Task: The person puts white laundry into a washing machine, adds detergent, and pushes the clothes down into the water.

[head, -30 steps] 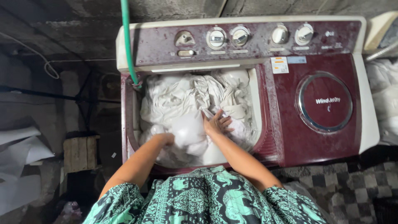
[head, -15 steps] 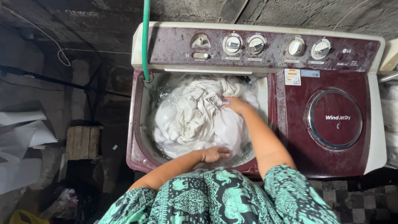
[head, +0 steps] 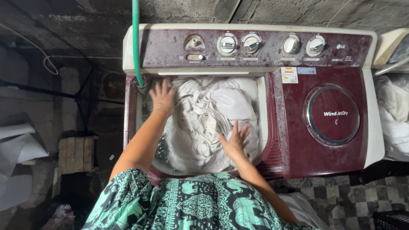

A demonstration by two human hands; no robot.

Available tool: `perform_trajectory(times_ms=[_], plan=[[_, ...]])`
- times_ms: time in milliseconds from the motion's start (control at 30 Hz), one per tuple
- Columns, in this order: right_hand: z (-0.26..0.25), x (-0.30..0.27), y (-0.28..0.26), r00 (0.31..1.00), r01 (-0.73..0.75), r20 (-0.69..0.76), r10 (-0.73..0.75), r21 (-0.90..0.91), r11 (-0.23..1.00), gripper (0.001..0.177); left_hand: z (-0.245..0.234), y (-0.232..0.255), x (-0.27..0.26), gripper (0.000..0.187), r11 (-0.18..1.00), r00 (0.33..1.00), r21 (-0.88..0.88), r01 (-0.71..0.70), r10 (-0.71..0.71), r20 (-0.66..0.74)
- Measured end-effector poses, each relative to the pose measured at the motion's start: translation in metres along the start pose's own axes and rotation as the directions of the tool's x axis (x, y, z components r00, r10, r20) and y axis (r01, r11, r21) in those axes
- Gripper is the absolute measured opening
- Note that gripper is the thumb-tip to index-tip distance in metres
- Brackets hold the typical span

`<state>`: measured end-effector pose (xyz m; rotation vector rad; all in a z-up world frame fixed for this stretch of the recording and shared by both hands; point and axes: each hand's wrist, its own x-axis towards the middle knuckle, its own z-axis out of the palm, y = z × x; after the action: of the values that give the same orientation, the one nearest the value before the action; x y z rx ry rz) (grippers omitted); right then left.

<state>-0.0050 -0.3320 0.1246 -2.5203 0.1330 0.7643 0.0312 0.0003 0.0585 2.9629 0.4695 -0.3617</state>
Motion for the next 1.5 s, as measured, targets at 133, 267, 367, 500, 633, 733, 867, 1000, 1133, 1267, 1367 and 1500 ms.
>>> perform_trajectory(times_ms=[133,267,367,500,633,733,867,1000,1133,1267,1367,1500], plan=[[0.039,0.008,0.008,0.961,-0.150,0.276,0.029,0.428,0.891,0.138,0.027,-0.017,-0.028,0.074,0.987,0.943,-0.027,0.158,-0.143,0.301],[0.082,0.065,-0.007,0.909,-0.416,0.211,0.359,0.433,0.800,0.127,0.106,-0.021,-0.055,0.042,0.977,0.947,-0.127,0.170,-0.126,0.296],[0.111,0.102,-0.013,0.901,-0.381,-0.072,0.428,0.337,0.861,0.130,0.133,0.000,-0.070,0.026,0.961,0.645,-0.223,0.164,0.066,0.761],[0.115,0.138,-0.008,0.915,-0.275,-0.245,0.321,0.206,0.939,0.118,0.137,0.048,-0.093,0.026,0.926,0.573,-0.373,0.060,0.274,0.772],[0.110,0.154,0.018,0.944,0.010,-0.326,0.048,0.174,0.985,0.104,0.103,0.061,-0.091,0.059,0.755,0.815,-0.570,-0.325,0.529,0.235],[0.093,0.173,0.035,0.894,0.324,-0.341,-0.290,0.043,0.945,0.096,0.029,0.054,-0.078,0.030,0.822,0.998,-0.569,-0.015,0.046,0.040],[0.063,0.213,0.033,0.909,0.395,-0.170,-0.380,0.060,0.917,0.088,-0.042,0.018,-0.063,0.084,0.994,0.959,0.048,0.095,-0.078,-0.273],[0.042,0.228,0.022,0.905,0.426,-0.017,-0.425,0.014,0.905,0.087,0.000,0.007,-0.069,0.093,0.912,0.928,-0.247,0.327,-0.260,0.266],[0.040,0.193,0.001,0.911,0.406,-0.055,-0.409,-0.055,0.912,0.095,0.093,0.001,-0.073,0.070,0.941,0.887,-0.210,0.267,-0.155,0.436],[0.027,0.114,0.003,0.978,0.202,-0.062,-0.202,0.001,0.979,0.107,0.152,0.024,-0.105,0.069,0.922,0.907,-0.375,0.101,0.069,0.414],[0.022,0.065,0.021,0.995,0.094,0.002,-0.095,0.102,0.990,0.110,0.161,0.068,-0.116,0.065,0.903,0.880,-0.429,0.027,0.182,0.438],[0.023,0.046,0.042,0.998,0.038,0.038,-0.044,0.144,0.989,0.108,0.131,0.129,-0.130,0.046,0.687,0.728,-0.648,0.330,0.252,0.637]])
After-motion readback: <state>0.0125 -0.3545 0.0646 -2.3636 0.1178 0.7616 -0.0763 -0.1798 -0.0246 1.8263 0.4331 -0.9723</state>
